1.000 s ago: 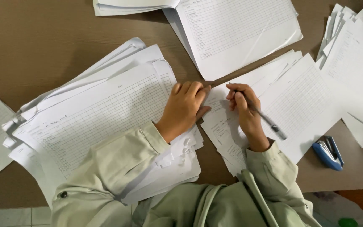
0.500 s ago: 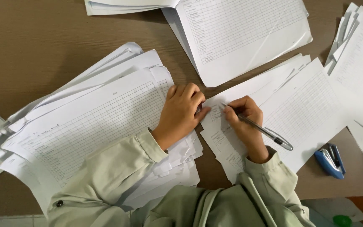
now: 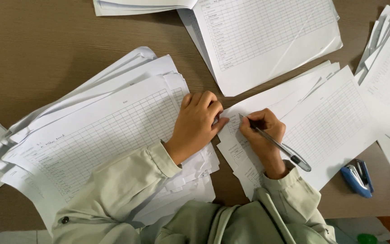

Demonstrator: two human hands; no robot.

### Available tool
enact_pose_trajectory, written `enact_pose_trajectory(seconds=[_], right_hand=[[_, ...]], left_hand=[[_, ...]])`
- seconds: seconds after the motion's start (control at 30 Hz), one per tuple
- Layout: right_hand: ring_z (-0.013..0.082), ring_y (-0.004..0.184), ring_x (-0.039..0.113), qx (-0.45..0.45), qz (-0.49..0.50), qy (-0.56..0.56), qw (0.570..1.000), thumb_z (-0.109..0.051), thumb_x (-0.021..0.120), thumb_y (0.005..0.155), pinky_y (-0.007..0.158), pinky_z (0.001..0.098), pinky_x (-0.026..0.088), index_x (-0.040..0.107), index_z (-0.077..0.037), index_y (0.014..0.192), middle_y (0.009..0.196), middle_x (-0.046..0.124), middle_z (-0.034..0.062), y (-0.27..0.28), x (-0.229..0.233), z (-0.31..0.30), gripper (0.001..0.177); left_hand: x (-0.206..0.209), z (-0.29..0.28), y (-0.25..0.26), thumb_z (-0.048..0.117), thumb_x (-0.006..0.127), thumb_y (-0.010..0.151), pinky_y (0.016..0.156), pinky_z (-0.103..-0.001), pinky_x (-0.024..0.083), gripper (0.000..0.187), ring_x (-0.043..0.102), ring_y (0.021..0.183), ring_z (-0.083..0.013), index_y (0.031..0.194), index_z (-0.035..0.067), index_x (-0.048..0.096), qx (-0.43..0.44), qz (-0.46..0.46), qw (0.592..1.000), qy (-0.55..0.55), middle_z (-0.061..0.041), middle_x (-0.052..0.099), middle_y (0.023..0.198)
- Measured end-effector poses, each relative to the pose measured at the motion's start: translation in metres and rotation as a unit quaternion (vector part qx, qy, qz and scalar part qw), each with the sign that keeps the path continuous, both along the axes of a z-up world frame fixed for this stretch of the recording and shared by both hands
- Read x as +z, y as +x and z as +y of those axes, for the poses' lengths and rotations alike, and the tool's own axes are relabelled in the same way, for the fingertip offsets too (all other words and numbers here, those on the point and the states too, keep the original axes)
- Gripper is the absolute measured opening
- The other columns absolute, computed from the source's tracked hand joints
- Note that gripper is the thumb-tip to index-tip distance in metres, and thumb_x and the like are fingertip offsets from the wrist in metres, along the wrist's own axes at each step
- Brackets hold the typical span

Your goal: The person sits at a desk and writes on a grid-form document using a pen, referencing a separate handwritten sheet. They repeatedly flip pages of the reference sheet and move completed forms to a separate stack while continuing to fill out additional forms.

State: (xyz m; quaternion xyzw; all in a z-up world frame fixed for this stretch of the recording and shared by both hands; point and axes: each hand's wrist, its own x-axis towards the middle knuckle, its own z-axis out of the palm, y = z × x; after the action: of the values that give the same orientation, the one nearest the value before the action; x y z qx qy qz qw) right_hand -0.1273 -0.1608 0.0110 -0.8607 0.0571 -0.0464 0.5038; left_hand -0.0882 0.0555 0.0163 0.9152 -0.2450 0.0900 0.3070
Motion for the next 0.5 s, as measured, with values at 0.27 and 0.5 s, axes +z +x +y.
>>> enact_pose_trajectory(seconds=[0.27, 0.5], right_hand=[[0.0187, 0.064, 0.065, 0.003, -0.001, -0.008, 1.000, 0.000, 0.077, 0.086, 0.053, 0.0278, 0.054, 0.064, 0.005, 0.085, 0.080, 0.070, 0.0201, -0.0008, -0.0032, -0.0020, 0.014], [0.0187, 0.063, 0.064, -0.012, -0.005, -0.001, 1.000, -0.001, 0.077, 0.086, 0.052, 0.0282, 0.053, 0.064, 0.005, 0.087, 0.081, 0.070, 0.0205, 0.0007, -0.0038, -0.0024, 0.014]], left_hand=[[-0.0011, -0.0009, 0.0001, 0.034, 0.075, 0.092, 0.085, -0.038, 0.039, 0.023, 0.054, 0.090, -0.0183, 0.089, 0.017, 0.059, -0.005, 0.010, 1.000, -0.005, 0.002, 0.046, 0.093], [0.0026, -0.0005, 0.0015, 0.033, 0.076, 0.092, 0.085, -0.038, 0.039, 0.023, 0.055, 0.091, -0.0188, 0.089, 0.017, 0.060, -0.005, 0.010, 1.000, -0.004, 0.001, 0.047, 0.094]])
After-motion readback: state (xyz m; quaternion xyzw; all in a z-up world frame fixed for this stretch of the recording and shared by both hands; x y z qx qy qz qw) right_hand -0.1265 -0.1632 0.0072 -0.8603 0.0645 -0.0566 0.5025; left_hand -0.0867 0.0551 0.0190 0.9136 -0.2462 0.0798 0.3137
